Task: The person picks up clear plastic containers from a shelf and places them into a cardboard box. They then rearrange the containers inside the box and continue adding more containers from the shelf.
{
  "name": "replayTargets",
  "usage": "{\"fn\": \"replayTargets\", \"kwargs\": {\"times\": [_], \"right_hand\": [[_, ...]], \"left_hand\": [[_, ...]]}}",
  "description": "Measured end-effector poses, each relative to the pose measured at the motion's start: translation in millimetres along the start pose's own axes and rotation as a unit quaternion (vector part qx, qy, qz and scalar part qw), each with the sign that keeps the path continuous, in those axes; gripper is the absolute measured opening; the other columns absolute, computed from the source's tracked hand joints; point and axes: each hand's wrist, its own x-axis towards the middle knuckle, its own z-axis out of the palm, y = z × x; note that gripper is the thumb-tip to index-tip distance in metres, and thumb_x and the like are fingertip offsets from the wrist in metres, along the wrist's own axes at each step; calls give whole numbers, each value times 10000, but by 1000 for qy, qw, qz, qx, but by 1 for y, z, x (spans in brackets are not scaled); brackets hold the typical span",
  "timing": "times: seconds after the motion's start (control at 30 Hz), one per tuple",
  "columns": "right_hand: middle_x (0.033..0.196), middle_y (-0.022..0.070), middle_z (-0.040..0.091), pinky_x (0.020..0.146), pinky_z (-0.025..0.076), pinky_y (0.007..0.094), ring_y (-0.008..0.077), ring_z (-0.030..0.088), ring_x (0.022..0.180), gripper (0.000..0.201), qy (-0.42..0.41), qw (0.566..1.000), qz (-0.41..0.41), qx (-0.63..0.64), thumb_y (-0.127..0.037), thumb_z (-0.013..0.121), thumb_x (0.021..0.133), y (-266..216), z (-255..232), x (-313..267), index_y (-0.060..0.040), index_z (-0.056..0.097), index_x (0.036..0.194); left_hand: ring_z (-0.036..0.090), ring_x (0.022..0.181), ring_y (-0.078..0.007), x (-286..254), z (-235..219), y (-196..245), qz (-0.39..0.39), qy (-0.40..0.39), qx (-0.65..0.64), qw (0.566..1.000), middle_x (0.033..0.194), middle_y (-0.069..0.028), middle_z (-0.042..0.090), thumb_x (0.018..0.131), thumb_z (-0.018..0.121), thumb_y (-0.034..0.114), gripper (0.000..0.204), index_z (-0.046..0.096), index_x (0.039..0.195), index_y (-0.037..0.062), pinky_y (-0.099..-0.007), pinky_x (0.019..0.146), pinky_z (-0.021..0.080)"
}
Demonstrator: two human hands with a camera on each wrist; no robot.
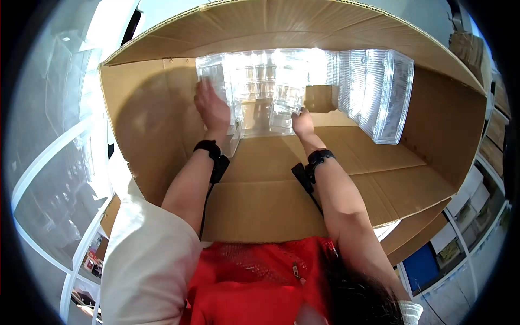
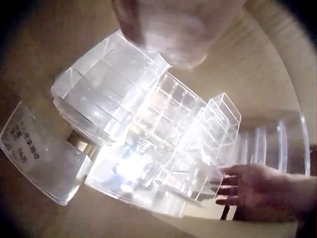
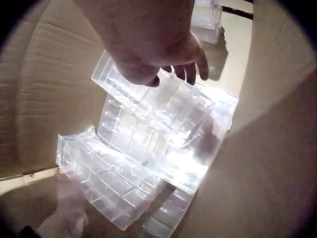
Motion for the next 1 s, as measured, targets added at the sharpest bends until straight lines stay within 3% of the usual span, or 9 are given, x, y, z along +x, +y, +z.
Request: {"fn": "replayTargets", "kwargs": {"times": [0.1,0.2,0.23,0.33,0.5,0.7,0.87,0.97,1.0], "right_hand": [[1144,252,536,904,432,411,380,526,1052,460,-16,999,19,-25,-253,543,840,0,3,-3,10,454,1207],[1091,216,584,878,441,402,354,550,1026,371,-3,999,15,-32,-243,535,850,-3,-2,-10,-20,532,1146],[1076,208,594,872,443,401,352,556,1015,358,-6,999,10,-31,-249,537,851,0,-5,-7,-28,549,1132],[1022,183,622,855,447,399,345,573,984,351,5,999,-4,-32,-295,532,861,13,-5,3,-51,585,1107],[1027,186,619,856,447,401,344,573,985,371,24,1000,12,15,-349,501,872,6,-6,9,-53,609,1069],[984,224,622,846,462,394,342,594,955,334,-13,996,53,-66,-298,528,824,-20,-20,21,-36,643,997],[877,207,640,822,473,411,353,607,889,287,80,994,-1,-78,-263,532,793,-22,-17,23,-18,647,891],[837,222,632,811,476,420,366,604,853,274,79,990,-64,-99,-253,540,775,-38,-20,16,-5,641,833],[826,229,627,806,477,422,371,603,841,271,76,988,-91,-100,-249,543,769,-43,-22,10,1,639,814]], "left_hand": [[250,1327,-206,5,-31,37,203,-239,96,945,1401,-54,349,836,447,128,427,475,1251,32,-473,1101,128],[254,1325,-168,6,-22,22,249,-293,292,876,1385,-29,375,856,410,122,398,484,1239,43,-453,1110,110],[254,1323,-132,8,-14,10,240,-250,226,910,1357,-32,408,859,383,79,366,497,1204,31,-455,1112,97],[253,1322,-117,3,-5,-10,254,-207,221,919,1342,-33,423,866,359,57,344,504,1176,22,-466,1113,95],[220,1338,-138,4,-12,-5,233,-269,242,903,1365,-33,398,874,353,93,358,502,1195,39,-481,1114,55],[134,1367,-135,10,-18,-3,221,-333,262,878,1436,-12,295,867,364,102,400,479,1250,81,-490,1107,-18],[167,1363,-163,19,-32,0,231,-372,187,879,1428,-21,311,860,401,122,405,484,1255,112,-486,1103,-35],[319,1295,-239,34,-45,13,156,-373,68,912,1370,-82,386,860,449,124,380,493,1236,85,-455,1101,130],[361,1256,-262,37,-48,21,135,-301,-15,944,1344,-99,407,860,462,118,369,494,1225,70,-438,1074,193]]}}
